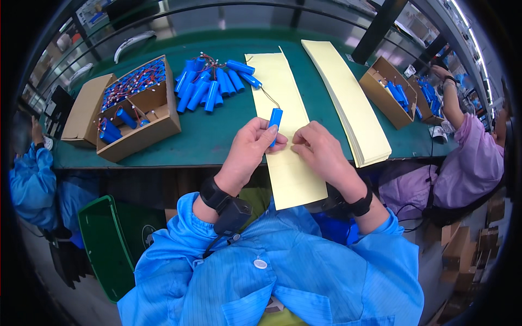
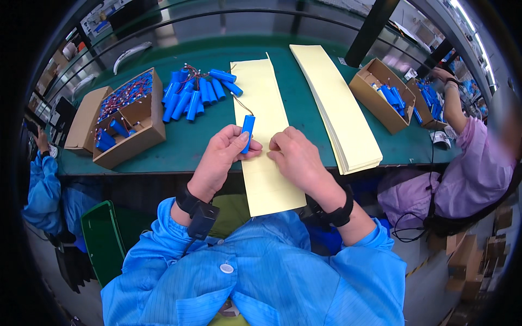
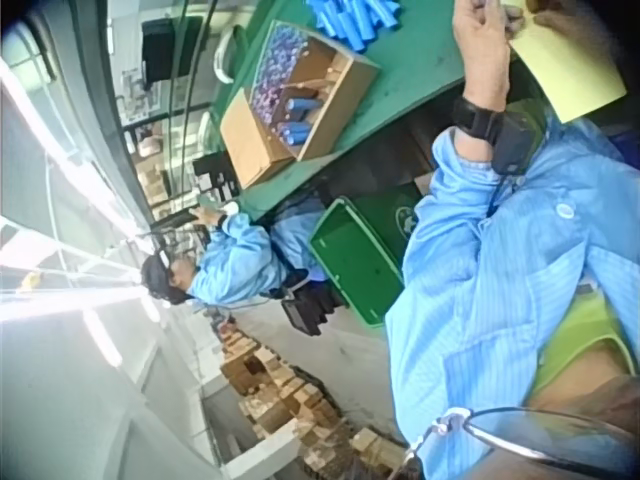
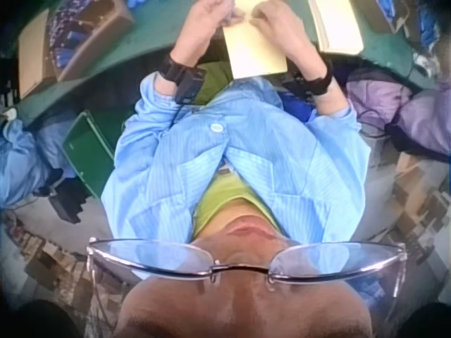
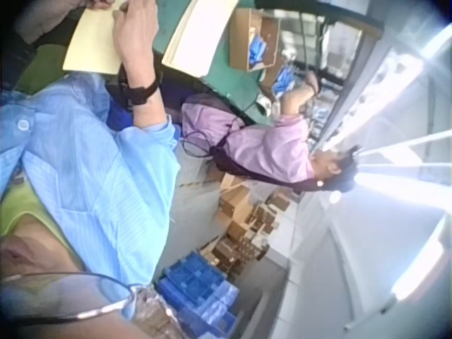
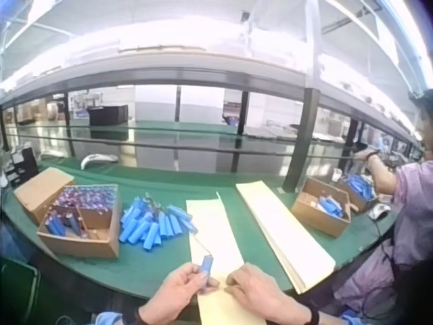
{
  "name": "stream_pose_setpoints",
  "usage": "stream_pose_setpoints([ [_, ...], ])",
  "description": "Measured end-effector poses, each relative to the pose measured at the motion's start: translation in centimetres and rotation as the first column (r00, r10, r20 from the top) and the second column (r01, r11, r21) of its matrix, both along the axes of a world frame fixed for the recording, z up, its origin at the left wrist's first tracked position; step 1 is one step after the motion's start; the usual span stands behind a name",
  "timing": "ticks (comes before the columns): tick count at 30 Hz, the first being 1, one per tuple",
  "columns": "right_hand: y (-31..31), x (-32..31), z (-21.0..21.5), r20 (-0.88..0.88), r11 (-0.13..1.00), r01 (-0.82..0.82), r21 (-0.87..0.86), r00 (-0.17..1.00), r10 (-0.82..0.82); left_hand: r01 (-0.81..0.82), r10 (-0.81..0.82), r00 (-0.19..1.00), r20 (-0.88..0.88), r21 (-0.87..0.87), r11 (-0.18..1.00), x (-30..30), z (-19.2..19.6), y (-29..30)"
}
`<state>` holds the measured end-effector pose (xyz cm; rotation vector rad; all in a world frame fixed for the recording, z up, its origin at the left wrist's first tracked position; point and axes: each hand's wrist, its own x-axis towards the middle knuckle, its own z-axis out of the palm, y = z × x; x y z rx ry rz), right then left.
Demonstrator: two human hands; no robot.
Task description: Assembling electronic components by wrapping blue battery cells with adhesive strips.
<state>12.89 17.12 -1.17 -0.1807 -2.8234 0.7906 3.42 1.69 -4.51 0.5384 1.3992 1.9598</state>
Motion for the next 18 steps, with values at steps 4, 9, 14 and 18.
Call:
stream_pose_setpoints([
  [4,-0.1,-0.3,-1.0,-0.062,0.996,0.007,0.09,0.998,-0.001,-0.009,0.005,0.999,-0.04,-0.1,0.995,-0.3,0.3,0.3],
  [9,-0.1,0.3,-1.9,-0.137,0.992,-0.069,0.109,0.987,0.084,-0.046,0.033,0.996,-0.087,-0.161,0.986,-0.1,0.2,0.4],
  [14,0.4,1.5,-2.9,-0.228,0.859,-0.116,-0.499,0.974,-0.001,-0.071,0.071,0.997,-0.006,-0.121,0.99,-0.4,0.4,0.4],
  [18,1.2,1.2,-2.5,-0.224,0.543,-0.143,-0.828,0.971,-0.085,-0.064,0.063,0.986,0.152,0.0,0.998,-0.8,0.9,0.0],
])
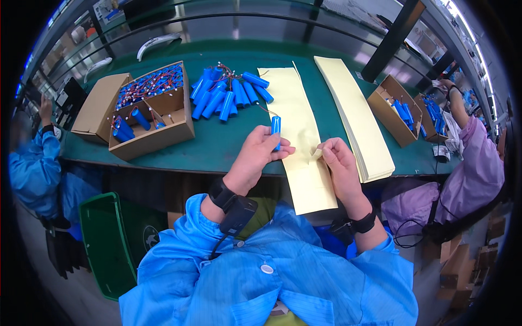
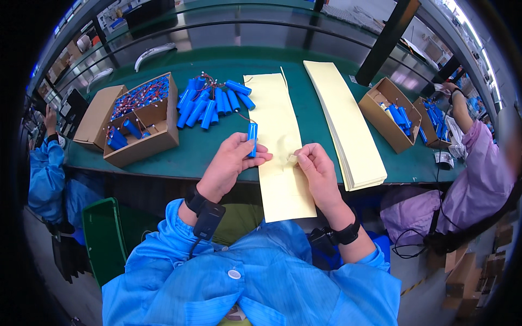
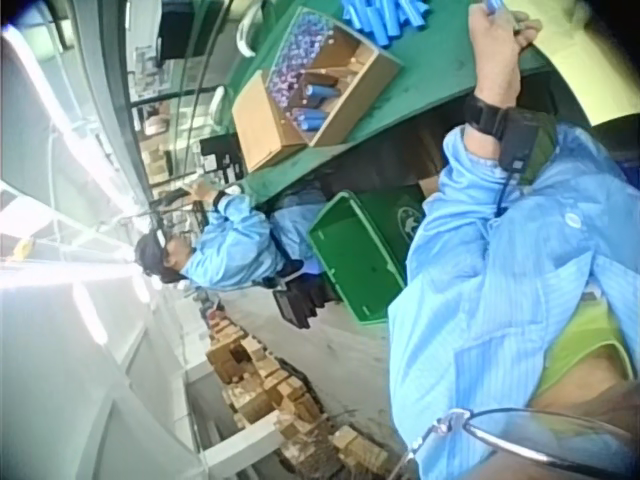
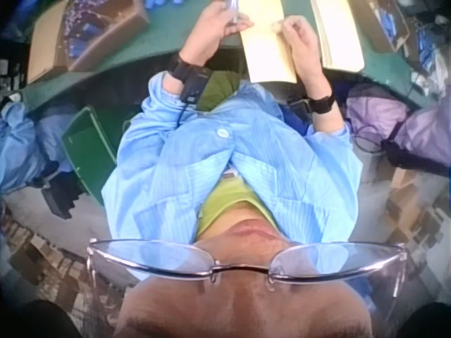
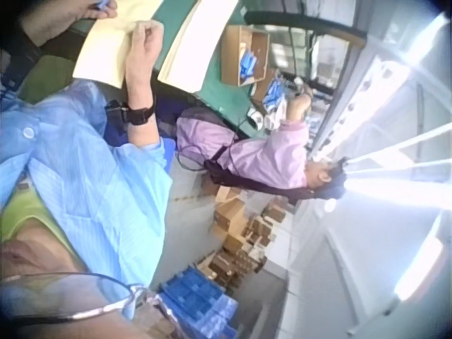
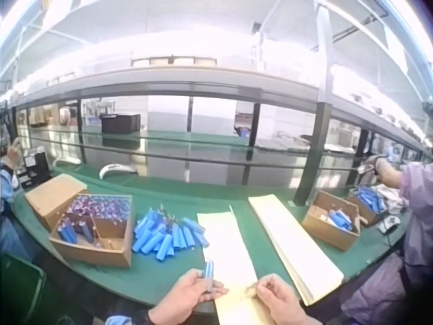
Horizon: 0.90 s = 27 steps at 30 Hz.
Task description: Assembling electronic components by wrapping blue battery cells with adhesive strips.
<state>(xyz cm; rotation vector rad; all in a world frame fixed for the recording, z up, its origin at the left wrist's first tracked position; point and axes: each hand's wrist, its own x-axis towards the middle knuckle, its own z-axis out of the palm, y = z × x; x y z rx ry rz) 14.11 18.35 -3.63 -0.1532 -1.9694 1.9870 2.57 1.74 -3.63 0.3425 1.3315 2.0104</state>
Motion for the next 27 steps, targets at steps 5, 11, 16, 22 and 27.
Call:
stream_pose_setpoints([
  [5,-0.2,-0.1,-0.5,0.011,0.932,0.031,0.36,0.999,-0.037,-0.079,0.026,0.963,-0.267,-0.191,0.979,0.3,-1.0,1.3],
  [11,-0.1,0.5,1.7,-0.294,0.984,0.11,-0.139,0.944,-0.147,-0.225,0.044,0.852,-0.522,-0.289,0.931,0.3,-1.8,1.4],
  [16,0.4,0.7,4.2,-0.24,0.964,0.094,-0.249,0.958,-0.156,0.008,-0.035,0.99,0.138,0.192,0.981,0.4,0.9,-0.6],
  [22,-2.1,-1.9,4.2,-0.102,0.989,-0.009,-0.15,0.995,-0.006,0.082,-0.108,0.991,0.083,0.276,0.958,1.7,0.9,-1.1],
  [27,-2.7,-3.0,3.6,-0.031,0.989,0.029,-0.147,0.999,-0.034,0.071,-0.089,0.994,0.062,0.238,0.969,2.2,0.5,-0.7],
])
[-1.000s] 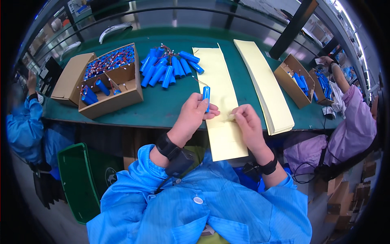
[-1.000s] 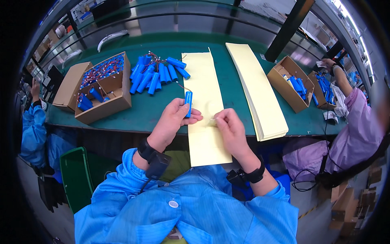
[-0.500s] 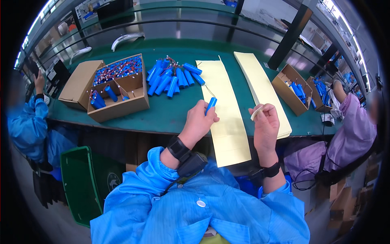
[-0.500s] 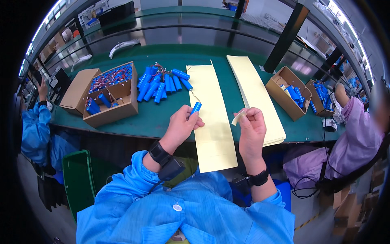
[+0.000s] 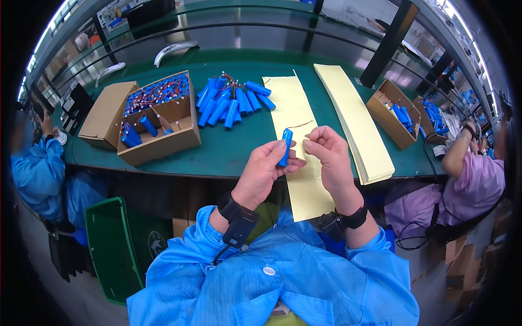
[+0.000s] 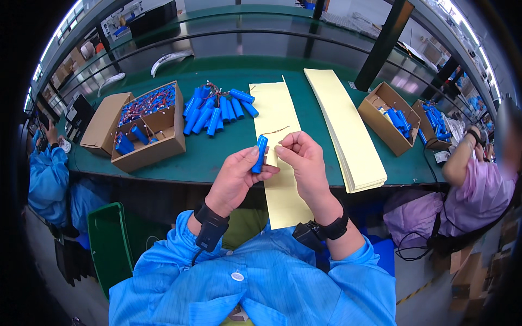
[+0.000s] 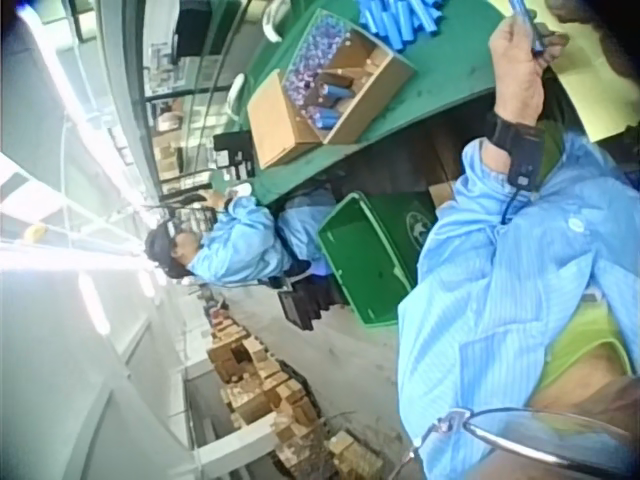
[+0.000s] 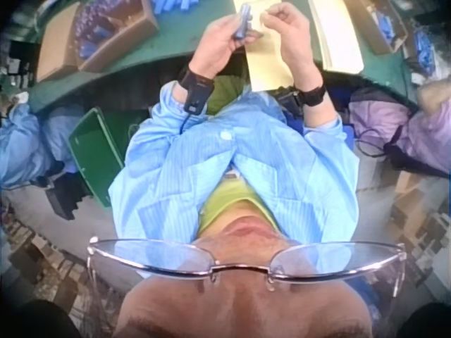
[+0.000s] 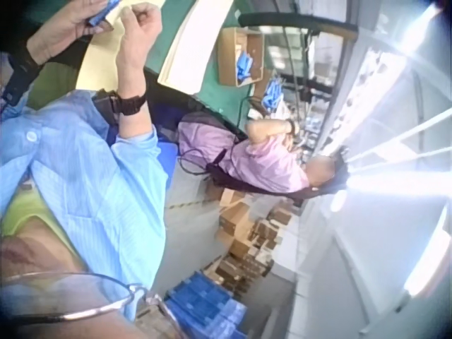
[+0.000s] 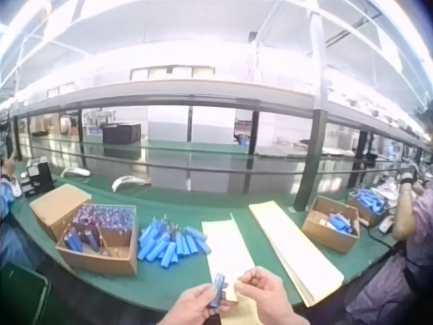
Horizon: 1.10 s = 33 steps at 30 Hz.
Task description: Assembling electronic components by wrapping blue battery cells with adhesive strips.
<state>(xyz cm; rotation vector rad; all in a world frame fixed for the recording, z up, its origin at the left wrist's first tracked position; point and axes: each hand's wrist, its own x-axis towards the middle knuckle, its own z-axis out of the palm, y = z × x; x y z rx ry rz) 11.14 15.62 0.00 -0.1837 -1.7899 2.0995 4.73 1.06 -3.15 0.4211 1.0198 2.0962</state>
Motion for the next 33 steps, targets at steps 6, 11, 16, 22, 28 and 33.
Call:
stream_pose_setpoints([
  [6,-0.3,-0.4,-0.5,0.056,0.999,0.005,0.032,0.998,-0.006,0.018,-0.018,1.0,0.01,0.001,1.0,0.2,0.4,-0.1],
  [11,-0.4,-0.4,-0.9,0.08,0.998,0.03,0.054,0.996,-0.034,0.025,-0.025,1.0,0.011,0.013,1.0,0.5,0.6,0.0],
  [16,-0.4,-0.3,-0.7,0.103,0.999,0.004,0.035,0.995,-0.008,0.032,-0.034,0.999,0.041,0.034,0.999,0.7,0.4,0.1],
  [22,-0.3,-0.4,-0.9,0.115,1.0,-0.002,0.018,0.993,-0.001,0.044,-0.047,0.998,0.042,0.059,0.997,0.8,0.5,0.0],
  [28,-0.4,-0.1,-0.9,0.144,0.999,0.009,0.038,0.989,-0.015,0.07,-0.076,0.995,-0.067,-0.094,0.993,1.3,1.5,0.1],
  [33,-0.6,0.3,-1.2,-0.029,0.878,0.147,0.456,0.988,-0.151,0.052,-0.119,0.972,-0.201,-0.309,0.949,1.0,0.5,0.3],
])
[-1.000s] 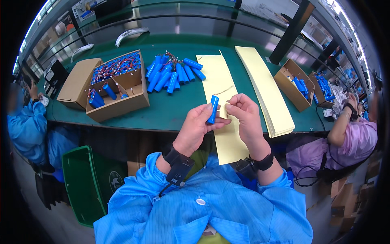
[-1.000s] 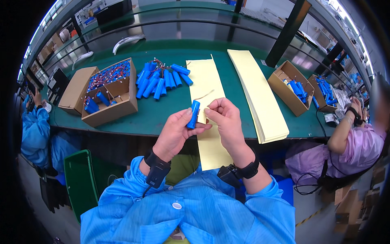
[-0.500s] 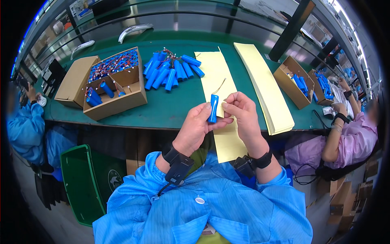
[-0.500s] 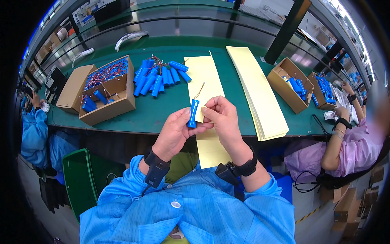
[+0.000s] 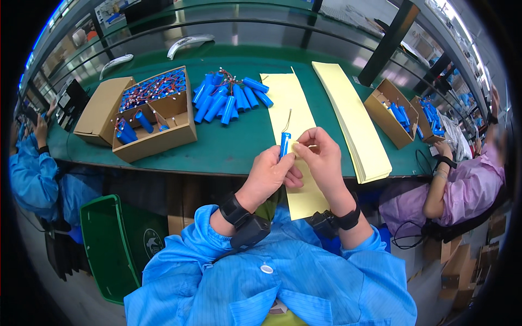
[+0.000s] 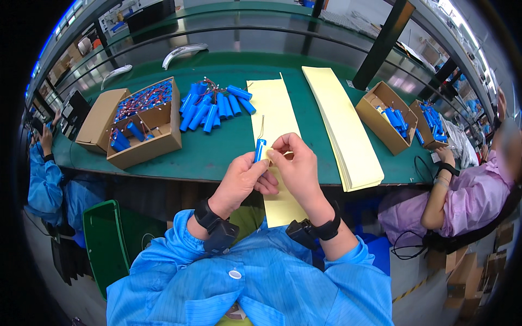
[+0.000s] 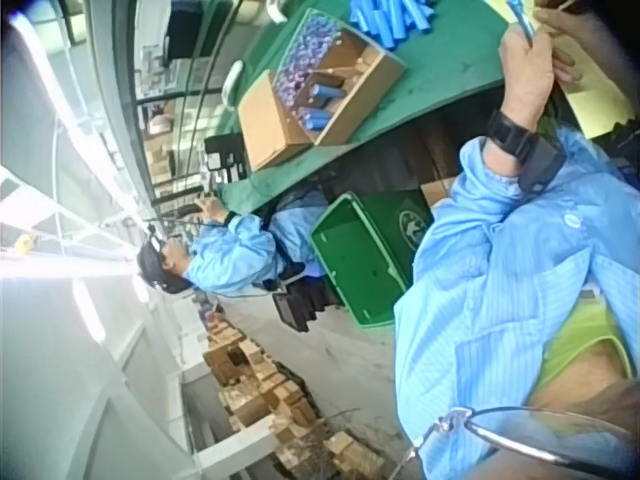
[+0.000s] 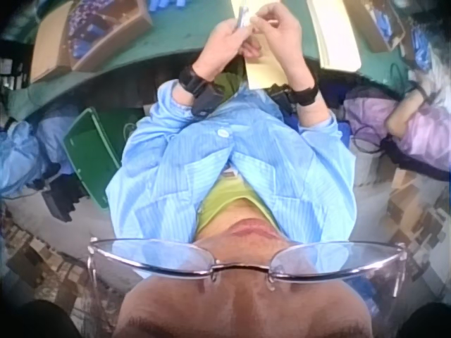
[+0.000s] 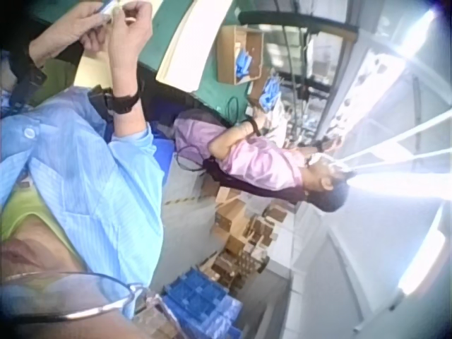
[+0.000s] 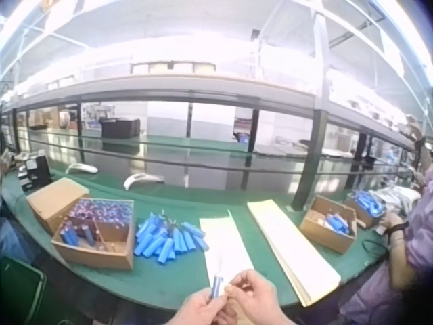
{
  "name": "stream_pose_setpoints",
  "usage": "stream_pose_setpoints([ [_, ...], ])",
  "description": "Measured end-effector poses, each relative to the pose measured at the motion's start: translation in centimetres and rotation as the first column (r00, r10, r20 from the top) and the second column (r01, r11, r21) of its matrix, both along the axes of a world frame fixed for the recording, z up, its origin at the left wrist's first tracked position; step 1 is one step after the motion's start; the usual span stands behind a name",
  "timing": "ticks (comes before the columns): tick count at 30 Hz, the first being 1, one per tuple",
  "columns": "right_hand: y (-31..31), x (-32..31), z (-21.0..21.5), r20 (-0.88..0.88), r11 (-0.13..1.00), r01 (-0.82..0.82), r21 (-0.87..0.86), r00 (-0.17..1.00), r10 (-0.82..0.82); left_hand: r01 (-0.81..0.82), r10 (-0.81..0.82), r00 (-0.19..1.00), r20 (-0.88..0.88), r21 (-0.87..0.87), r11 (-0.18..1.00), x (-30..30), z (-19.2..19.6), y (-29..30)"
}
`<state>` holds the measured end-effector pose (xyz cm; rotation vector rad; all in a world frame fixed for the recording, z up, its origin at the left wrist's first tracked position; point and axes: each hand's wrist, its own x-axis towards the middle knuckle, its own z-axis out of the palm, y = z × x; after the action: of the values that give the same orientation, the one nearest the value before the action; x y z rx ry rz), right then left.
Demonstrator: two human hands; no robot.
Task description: Assembling electronic components by wrapping blue battery cells with adhesive strips.
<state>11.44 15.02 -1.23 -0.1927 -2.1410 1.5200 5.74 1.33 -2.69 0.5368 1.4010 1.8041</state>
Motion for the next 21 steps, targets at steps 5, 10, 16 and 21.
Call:
stream_pose_setpoints([
  [5,1.8,0.1,1.9,-0.222,0.821,0.377,0.428,0.925,-0.309,-0.09,0.087,0.994,-0.07,-0.042,0.995,0.7,1.1,-0.3],
  [10,1.4,2.1,2.1,0.08,0.781,-0.327,-0.532,0.899,0.431,0.136,-0.104,0.981,-0.162,0.197,0.971,2.4,2.8,-0.1],
  [16,0.0,2.8,0.3,-0.436,0.141,-0.593,-0.792,0.713,0.548,0.434,-0.533,0.839,0.113,0.451,0.78,2.6,2.8,-0.2],
  [21,0.2,2.7,-0.2,-0.488,0.297,-0.665,-0.685,0.722,0.491,0.223,-0.63,0.61,0.481,0.659,0.719,3.1,3.5,0.0],
])
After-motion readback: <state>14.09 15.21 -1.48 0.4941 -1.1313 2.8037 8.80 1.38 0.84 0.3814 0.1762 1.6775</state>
